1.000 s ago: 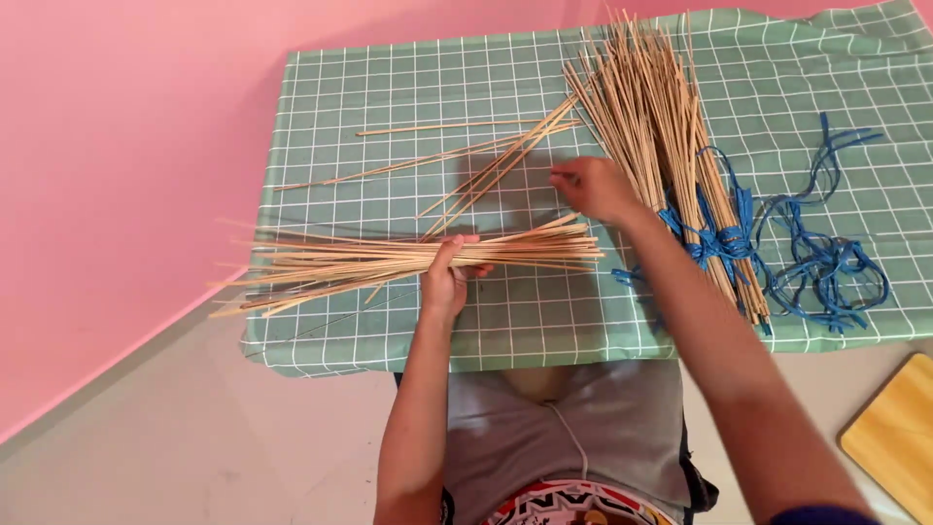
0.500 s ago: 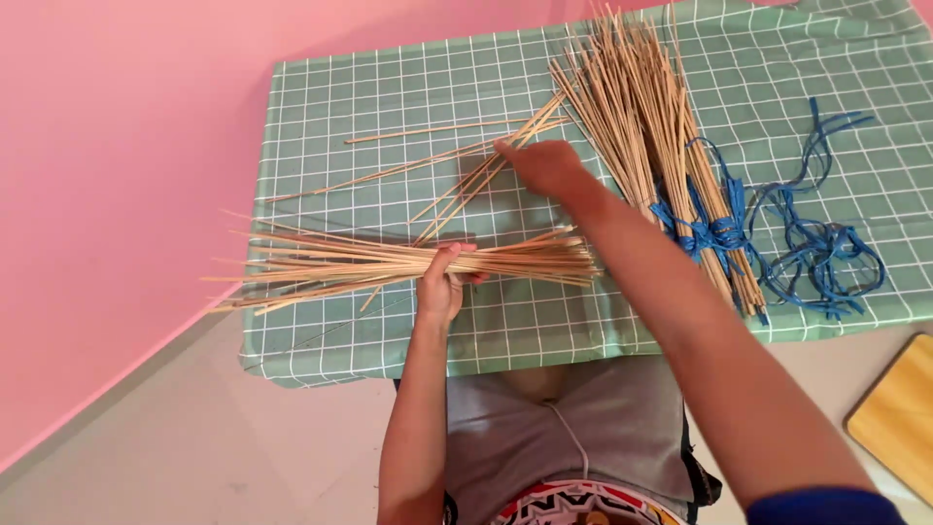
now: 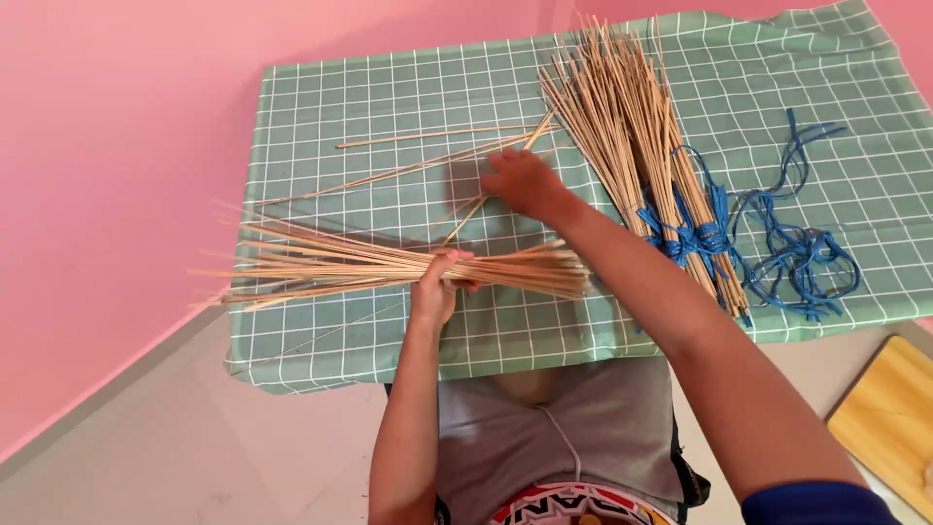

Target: Gathering thin wooden sticks into bundles and securing them with blue plastic string.

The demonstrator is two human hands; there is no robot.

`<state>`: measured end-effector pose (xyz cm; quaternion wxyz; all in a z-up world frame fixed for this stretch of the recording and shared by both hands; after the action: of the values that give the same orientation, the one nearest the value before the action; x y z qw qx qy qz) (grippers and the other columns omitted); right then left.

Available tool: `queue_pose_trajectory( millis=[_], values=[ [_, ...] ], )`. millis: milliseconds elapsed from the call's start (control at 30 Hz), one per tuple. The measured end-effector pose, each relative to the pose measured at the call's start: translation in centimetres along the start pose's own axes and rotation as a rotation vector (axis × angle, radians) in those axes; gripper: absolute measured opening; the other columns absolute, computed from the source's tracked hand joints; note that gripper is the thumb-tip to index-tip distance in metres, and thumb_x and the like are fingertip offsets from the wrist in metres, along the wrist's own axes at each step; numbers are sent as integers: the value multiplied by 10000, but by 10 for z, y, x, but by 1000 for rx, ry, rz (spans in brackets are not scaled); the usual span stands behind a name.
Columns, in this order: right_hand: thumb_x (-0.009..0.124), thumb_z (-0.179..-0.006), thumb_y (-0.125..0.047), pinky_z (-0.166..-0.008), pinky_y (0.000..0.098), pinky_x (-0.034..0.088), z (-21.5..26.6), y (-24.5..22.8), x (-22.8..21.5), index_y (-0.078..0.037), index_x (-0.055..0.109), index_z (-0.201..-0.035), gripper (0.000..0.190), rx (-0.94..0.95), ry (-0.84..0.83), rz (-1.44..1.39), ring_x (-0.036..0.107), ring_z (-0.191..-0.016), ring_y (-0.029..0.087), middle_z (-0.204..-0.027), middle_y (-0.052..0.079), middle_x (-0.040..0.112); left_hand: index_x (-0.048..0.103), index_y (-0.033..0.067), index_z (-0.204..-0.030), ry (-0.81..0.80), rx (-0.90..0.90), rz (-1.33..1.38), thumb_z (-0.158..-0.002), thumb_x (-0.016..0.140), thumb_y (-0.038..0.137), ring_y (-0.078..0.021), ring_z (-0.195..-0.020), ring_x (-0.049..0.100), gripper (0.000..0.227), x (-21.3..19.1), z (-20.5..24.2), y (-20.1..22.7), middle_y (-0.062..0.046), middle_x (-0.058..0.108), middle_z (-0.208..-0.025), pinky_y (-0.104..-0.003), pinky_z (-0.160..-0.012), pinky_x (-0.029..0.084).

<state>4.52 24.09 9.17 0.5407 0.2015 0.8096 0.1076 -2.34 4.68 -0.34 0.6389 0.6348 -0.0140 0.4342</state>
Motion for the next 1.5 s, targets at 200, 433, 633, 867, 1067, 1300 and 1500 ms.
queue_pose_trajectory(
  millis=[200, 433, 633, 867, 1067, 1300, 1500],
  values=[
    [654, -975, -168, -869, 381, 554, -15, -25, -10, -274, 617, -992, 113, -74, 75, -96, 715, -832, 164, -846, -26, 650, 742, -61, -934, -69, 36, -47, -834, 673, 273, -384, -594, 738, 355, 2, 2, 1, -348, 710, -771, -388, -446, 615],
    [643, -890, -10, -747, 503, 558, -43, -58, -37, -158, 564, -1080, 254, -140, 169, -505, 674, -821, 340, -866, 106, 606, 731, -32, -928, -65, 30, -43, -828, 696, 282, -384, -590, 732, 332, 7, 5, 4, -319, 717, -770, -408, -444, 612],
    [499, -1025, -103, -676, 352, 497, -67, -83, -110, -195, 586, -944, 150, -233, 275, -448, 550, -692, 189, -785, -6, 486, 784, 10, -962, -43, 28, -97, -813, 704, 353, -343, -705, 761, 381, 20, 10, 24, -218, 767, -859, -447, -595, 672],
    [632, -868, -74, -633, 439, 445, -45, -60, -103, -156, 625, -930, 103, -104, 151, -498, 518, -680, 270, -768, 53, 462, 716, -26, -1104, 107, 76, 62, -834, 755, 201, -445, -829, 747, 355, 10, 5, 16, -265, 738, -1015, -507, -662, 671],
    [607, -899, -145, -691, 449, 523, 14, -25, -93, -224, 722, -984, 163, 177, 45, -556, 634, -765, 319, -811, 66, 566, 669, 5, -1293, 70, 46, 43, -894, 684, 311, -374, -824, 764, 503, 20, 11, 31, -320, 737, -970, -335, -695, 683],
    [603, -961, -177, -726, 442, 564, 60, -31, -90, -204, 752, -961, 151, 346, 86, -626, 674, -843, 351, -905, 75, 621, 681, -14, -1283, 79, 74, 103, -929, 686, 232, -473, -814, 743, 431, 19, 7, 28, -373, 709, -1054, -418, -669, 690],
    [608, -958, -181, -794, 349, 553, 55, -55, -87, -243, 764, -970, 168, 264, 384, -541, 633, -891, 241, -961, 31, 600, 603, 20, -1390, -8, 121, 27, -968, 650, 312, -383, -875, 759, 515, 34, 16, 37, -340, 703, -1108, -341, -681, 691]
  ],
)
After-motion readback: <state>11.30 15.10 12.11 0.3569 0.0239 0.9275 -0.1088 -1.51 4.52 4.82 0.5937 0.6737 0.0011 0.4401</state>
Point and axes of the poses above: each hand's wrist, its own z-axis away from the middle knuckle, its own x-axis out of the palm, y = z × x, the point moved 6 cm from there along -z, towards the middle knuckle
